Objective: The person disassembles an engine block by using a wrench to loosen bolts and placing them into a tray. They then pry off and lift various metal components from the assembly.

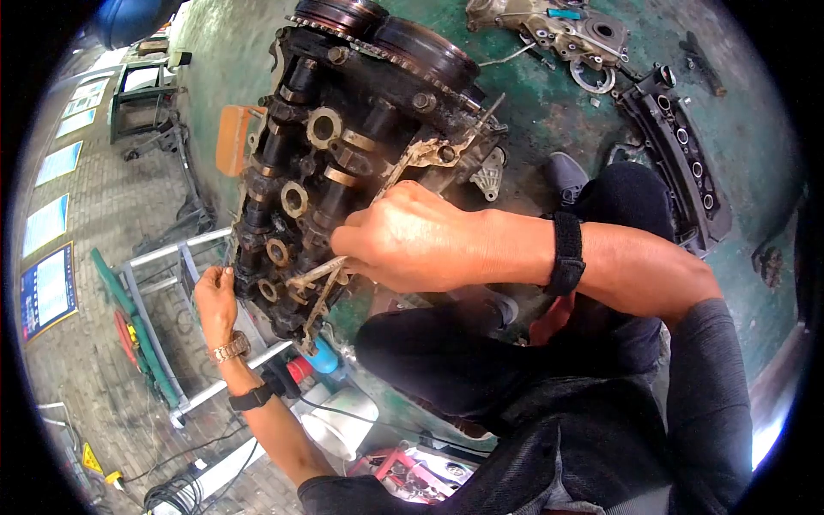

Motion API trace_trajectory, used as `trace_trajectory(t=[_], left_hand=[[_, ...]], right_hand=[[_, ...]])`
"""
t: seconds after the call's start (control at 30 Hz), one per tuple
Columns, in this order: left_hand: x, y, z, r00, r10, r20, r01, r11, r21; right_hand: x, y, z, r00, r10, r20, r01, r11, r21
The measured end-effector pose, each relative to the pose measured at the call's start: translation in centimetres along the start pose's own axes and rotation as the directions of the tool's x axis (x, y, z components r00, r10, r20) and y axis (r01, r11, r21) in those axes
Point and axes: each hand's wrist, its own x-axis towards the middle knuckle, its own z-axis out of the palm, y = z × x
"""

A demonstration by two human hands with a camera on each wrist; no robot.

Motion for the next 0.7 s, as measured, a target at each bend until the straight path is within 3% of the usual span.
trace_trajectory(t=[0.27,0.33,0.47,0.53,0.7], left_hand=[[0.5,-0.6,-0.2,0.994,0.107,-0.004,-0.106,0.987,0.117],[0.6,-0.7,0.0,1.000,0.003,0.010,-0.003,1.000,0.017],[1.1,-0.9,0.1,0.998,-0.056,0.019,0.056,0.998,0.028],[1.0,-0.4,-0.2,0.987,-0.141,0.082,0.148,0.985,-0.086],[0.9,0.1,-0.7,0.984,-0.133,0.121,0.146,0.983,-0.108]], right_hand=[[0.1,0.3,0.5,0.999,-0.037,-0.036,0.037,0.999,0.013],[0.0,0.2,0.4,0.998,-0.040,-0.038,0.040,0.999,0.010],[0.0,0.1,0.1,0.999,-0.033,-0.029,0.033,0.999,0.002],[0.0,0.1,0.2,0.999,-0.031,-0.029,0.031,1.000,-0.003],[0.0,0.3,0.4,1.000,-0.027,-0.011,0.027,1.000,-0.007]])
